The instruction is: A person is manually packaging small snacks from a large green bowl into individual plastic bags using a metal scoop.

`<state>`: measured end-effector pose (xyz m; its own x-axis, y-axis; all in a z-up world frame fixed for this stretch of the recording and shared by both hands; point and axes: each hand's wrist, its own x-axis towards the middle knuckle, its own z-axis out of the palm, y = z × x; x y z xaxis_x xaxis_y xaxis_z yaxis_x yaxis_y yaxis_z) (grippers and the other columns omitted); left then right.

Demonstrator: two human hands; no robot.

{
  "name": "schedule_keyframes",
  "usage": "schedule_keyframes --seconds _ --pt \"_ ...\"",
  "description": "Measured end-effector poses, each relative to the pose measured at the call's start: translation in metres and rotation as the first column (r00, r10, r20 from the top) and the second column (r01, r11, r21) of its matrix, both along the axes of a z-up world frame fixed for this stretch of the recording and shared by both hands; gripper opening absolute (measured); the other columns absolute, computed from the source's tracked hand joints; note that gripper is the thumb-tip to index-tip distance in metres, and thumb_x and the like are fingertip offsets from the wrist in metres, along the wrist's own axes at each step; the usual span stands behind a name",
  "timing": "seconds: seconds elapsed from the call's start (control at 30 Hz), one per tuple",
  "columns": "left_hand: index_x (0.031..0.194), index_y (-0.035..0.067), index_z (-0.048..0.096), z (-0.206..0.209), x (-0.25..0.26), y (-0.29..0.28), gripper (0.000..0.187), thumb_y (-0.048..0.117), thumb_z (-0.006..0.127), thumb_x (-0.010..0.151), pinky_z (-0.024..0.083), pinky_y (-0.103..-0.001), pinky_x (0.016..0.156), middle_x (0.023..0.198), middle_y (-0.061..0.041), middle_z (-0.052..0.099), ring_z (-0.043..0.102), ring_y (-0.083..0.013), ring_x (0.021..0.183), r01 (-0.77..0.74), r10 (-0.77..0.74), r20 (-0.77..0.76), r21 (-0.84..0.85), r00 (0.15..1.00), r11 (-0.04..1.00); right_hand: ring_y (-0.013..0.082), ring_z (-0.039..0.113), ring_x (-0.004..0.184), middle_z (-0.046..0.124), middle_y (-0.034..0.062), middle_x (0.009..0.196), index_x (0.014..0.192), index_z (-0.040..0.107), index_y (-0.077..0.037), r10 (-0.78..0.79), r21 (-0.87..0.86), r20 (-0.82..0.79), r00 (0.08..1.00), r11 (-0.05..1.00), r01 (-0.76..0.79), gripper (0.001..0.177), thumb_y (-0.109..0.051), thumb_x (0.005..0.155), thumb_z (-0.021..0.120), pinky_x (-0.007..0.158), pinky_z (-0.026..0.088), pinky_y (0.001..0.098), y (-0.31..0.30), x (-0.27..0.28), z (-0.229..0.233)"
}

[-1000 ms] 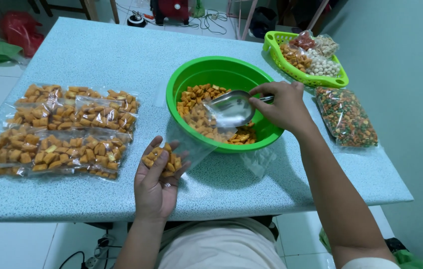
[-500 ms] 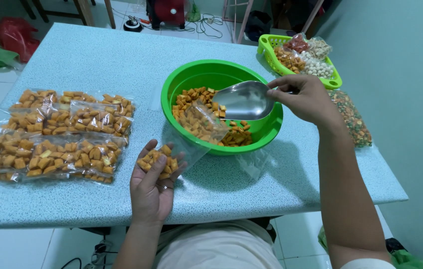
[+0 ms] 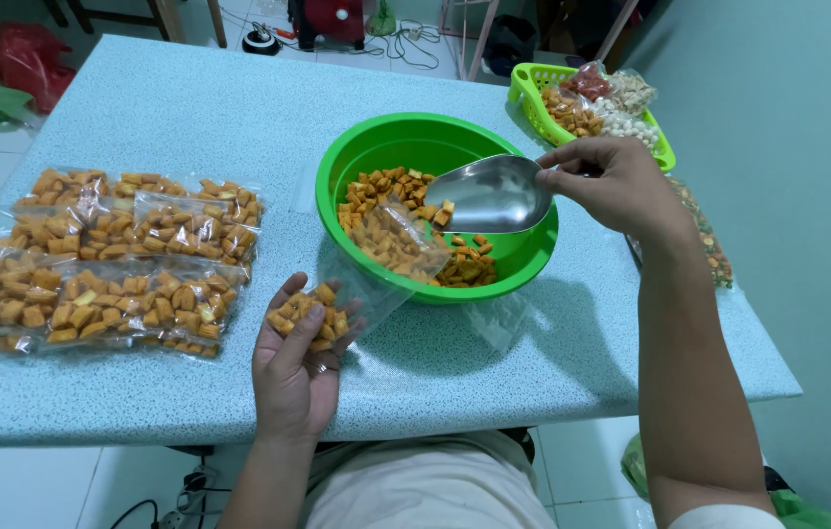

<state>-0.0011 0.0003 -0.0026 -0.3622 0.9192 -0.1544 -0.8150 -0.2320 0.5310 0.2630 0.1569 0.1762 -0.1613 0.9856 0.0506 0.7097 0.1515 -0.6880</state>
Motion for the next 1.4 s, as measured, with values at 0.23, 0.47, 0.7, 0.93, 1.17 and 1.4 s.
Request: schedule_keyframes --seconds 0.23,0.47,0.7,0.93,1.17,1.4 --pt "0.134 0.008 0.054 0.0 0.001 -0.001 0.048 0.001 0.065 0.088 0.063 -0.045 0.081 0.127 -0.027 0.067 0.071 -0.0413 0.102 -0.008 0.008 0.002 -0.015 1.0 1.0 0.0098 0.048 0.066 0.062 -0.0005 0.075 0.111 0.081 -0.009 0.032 0.063 0.011 0.999 0.997 -0.033 0.019 -0.018 0.095 0.077 0.06 0.039 0.0272 -0.003 0.01 0.005" --pt "0.134 0.007 0.055 -0.001 0.002 0.002 0.048 0.001 0.065 0.087 0.063 -0.044 0.079 0.128 -0.027 0.067 0.071 -0.0416 0.102 -0.003 0.002 -0.042 -0.035 0.999 0.999 0.009 0.049 0.068 0.066 0.0013 0.081 0.112 0.079 -0.008 0.078 0.123 -0.023 0.997 0.99 -0.075 0.019 -0.018 0.096 0.076 0.06 0.039 0.0271 -0.021 0.022 0.02" --pt "0.135 0.007 0.053 -0.001 0.002 0.001 0.05 0.002 0.066 0.087 0.063 -0.043 0.079 0.128 -0.027 0.067 0.071 -0.0413 0.101 0.013 -0.014 -0.059 -0.022 0.998 1.0 0.0116 0.062 0.082 0.07 0.0015 0.092 0.113 0.079 -0.012 0.086 0.191 0.068 0.994 0.977 -0.098 0.022 -0.021 0.094 0.078 0.073 0.052 0.0287 -0.035 0.011 0.034" --pt "0.134 0.007 0.055 -0.004 0.001 0.001 0.049 0.0 0.066 0.087 0.063 -0.041 0.078 0.126 -0.028 0.068 0.072 -0.0396 0.099 0.026 -0.026 -0.032 -0.007 0.999 1.0 0.0157 0.073 0.086 0.076 0.0099 0.094 0.108 0.078 -0.004 0.242 0.414 0.126 0.962 0.868 -0.273 0.02 -0.013 0.09 0.082 0.08 0.061 0.0282 -0.062 0.002 0.037" --pt "0.134 0.007 0.055 -0.004 0.0 -0.001 0.049 0.001 0.066 0.086 0.062 -0.046 0.081 0.126 -0.026 0.067 0.07 -0.0418 0.103 0.094 -0.094 0.015 0.026 0.995 0.995 0.0158 0.064 0.107 0.075 0.0013 0.113 0.113 0.078 -0.019 0.102 0.602 0.316 0.943 0.747 -0.282 0.023 -0.027 0.093 0.086 0.108 0.022 0.0438 -0.085 0.004 0.032" --pt "0.137 0.008 0.051 0.003 -0.002 -0.003 0.05 0.004 0.06 0.088 0.055 -0.057 0.095 0.13 -0.025 0.062 0.064 -0.0445 0.111 0.155 -0.153 0.119 -0.007 0.981 0.988 0.0142 0.066 0.086 0.072 0.0072 0.093 0.118 0.077 -0.005 0.125 0.486 0.088 0.988 0.861 -0.152 0.021 -0.012 0.098 0.079 0.08 0.058 0.0286 -0.068 0.011 0.022"
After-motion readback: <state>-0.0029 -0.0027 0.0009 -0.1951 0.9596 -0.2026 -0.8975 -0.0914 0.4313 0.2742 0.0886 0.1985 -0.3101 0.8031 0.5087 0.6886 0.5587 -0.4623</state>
